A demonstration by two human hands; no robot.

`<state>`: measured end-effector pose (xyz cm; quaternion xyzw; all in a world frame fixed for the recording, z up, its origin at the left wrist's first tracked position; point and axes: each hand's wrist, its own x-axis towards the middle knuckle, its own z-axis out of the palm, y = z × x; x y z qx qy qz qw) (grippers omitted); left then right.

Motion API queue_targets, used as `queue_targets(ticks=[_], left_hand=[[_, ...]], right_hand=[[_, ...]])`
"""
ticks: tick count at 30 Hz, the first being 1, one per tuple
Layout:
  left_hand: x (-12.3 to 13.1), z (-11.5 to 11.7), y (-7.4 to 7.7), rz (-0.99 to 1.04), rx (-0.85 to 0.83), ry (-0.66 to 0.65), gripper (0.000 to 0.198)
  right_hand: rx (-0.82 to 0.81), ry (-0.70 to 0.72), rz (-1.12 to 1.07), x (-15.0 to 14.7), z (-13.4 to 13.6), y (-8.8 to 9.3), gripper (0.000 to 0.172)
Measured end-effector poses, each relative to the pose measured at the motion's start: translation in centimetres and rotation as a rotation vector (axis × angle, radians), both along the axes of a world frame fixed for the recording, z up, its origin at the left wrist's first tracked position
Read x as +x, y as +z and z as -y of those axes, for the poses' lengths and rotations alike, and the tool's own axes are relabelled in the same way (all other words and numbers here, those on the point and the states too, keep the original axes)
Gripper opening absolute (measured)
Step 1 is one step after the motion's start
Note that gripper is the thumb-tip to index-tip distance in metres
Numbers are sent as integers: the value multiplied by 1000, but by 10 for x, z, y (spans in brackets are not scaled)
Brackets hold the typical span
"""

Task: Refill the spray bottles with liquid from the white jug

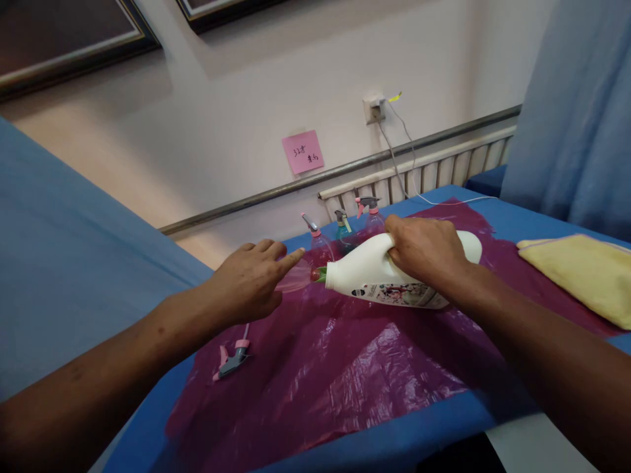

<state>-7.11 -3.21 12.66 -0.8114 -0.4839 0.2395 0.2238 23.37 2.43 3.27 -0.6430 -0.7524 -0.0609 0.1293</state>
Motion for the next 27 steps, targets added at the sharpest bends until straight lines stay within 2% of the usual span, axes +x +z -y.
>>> queue_targets(ticks=[27], left_hand=[[6, -2, 4, -27, -18, -7, 82]], right_hand=[[4, 3, 6, 0, 0, 0, 29]])
